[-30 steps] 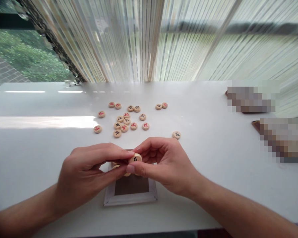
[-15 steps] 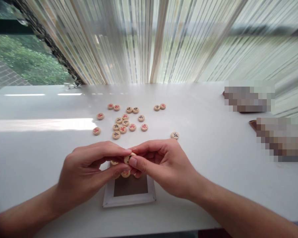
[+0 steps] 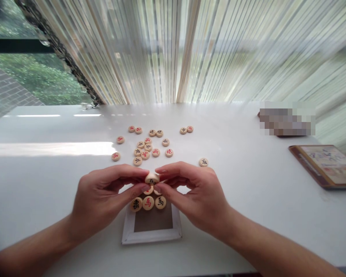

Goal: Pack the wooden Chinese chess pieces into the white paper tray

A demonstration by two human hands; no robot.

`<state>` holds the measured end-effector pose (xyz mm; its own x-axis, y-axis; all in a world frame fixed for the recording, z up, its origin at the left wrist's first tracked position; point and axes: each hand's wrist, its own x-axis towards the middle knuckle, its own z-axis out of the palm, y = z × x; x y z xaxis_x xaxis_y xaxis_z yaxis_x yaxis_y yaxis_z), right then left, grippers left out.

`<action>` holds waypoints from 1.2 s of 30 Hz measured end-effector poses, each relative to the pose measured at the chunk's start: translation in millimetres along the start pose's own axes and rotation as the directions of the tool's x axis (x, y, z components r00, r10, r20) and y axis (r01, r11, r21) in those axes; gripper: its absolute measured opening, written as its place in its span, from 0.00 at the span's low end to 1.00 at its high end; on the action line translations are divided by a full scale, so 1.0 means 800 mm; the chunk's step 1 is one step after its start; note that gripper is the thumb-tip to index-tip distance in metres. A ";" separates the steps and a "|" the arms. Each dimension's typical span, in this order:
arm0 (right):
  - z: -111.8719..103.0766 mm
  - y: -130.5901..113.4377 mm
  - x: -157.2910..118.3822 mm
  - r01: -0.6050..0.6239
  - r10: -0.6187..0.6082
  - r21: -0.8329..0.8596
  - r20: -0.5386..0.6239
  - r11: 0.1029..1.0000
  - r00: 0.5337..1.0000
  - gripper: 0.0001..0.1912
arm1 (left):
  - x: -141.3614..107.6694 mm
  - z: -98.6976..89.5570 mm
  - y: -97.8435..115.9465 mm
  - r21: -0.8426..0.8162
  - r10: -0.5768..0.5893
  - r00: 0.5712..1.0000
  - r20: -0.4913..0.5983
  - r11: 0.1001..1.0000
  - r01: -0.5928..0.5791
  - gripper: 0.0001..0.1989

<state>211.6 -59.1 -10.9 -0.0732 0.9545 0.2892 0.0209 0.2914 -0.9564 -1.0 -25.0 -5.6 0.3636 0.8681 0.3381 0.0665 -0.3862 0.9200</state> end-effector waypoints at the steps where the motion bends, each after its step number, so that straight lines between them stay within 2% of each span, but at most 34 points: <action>1: 0.000 -0.001 0.000 0.010 -0.010 -0.035 0.000 0.999 1.000 0.16 | 0.000 0.000 0.000 -0.007 0.005 1.000 -0.001 1.000 -0.005 0.10; 5: -0.001 -0.003 0.001 0.047 -0.047 -0.152 -0.001 0.987 0.999 0.14 | 0.001 0.000 -0.001 -0.001 0.030 0.999 0.012 1.000 -0.030 0.10; 8: 0.000 -0.003 0.002 0.024 -0.024 -0.127 0.004 0.992 1.000 0.13 | 0.002 -0.001 -0.001 0.039 0.085 0.996 0.015 0.996 -0.085 0.09; 13: 0.000 -0.003 0.003 -0.170 0.162 0.099 0.080 0.981 0.983 0.18 | 0.004 -0.004 0.000 0.157 0.268 0.962 0.047 0.949 -0.273 0.09; 16: -0.001 -0.004 0.003 -0.276 0.255 0.173 0.130 0.946 0.958 0.18 | 0.005 -0.005 0.000 0.218 0.329 0.942 0.068 0.916 -0.336 0.09; 20: -0.001 -0.001 0.005 -0.313 0.279 0.217 0.171 0.925 0.945 0.20 | 0.004 -0.004 -0.001 0.219 0.298 0.952 0.063 0.927 -0.305 0.08; 24: -0.001 0.000 0.007 -0.304 0.266 0.242 0.178 0.921 0.947 0.19 | 0.001 -0.001 -0.003 0.086 0.086 0.994 0.074 0.992 -0.092 0.09; 27: -0.002 -0.001 0.007 -0.334 0.286 0.280 0.200 0.900 0.937 0.18 | -0.001 0.000 -0.004 0.036 0.021 0.996 0.082 0.999 -0.025 0.11; 30: -0.002 -0.002 0.006 -0.382 0.322 0.312 0.227 0.870 0.919 0.18 | 0.000 -0.001 -0.001 0.063 0.065 0.996 0.069 0.996 -0.069 0.09; 36: 0.000 -0.003 0.006 -0.427 0.371 0.301 0.227 0.853 0.901 0.17 | 0.003 -0.002 0.005 0.168 0.228 0.968 0.106 0.955 -0.243 0.06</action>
<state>211.3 -55.0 -6.9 -0.2845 0.9531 -0.1036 -0.2507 -0.1783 -0.9515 -1.1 -24.0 -1.2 0.4659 0.7192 0.5155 0.1309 -0.6322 0.7637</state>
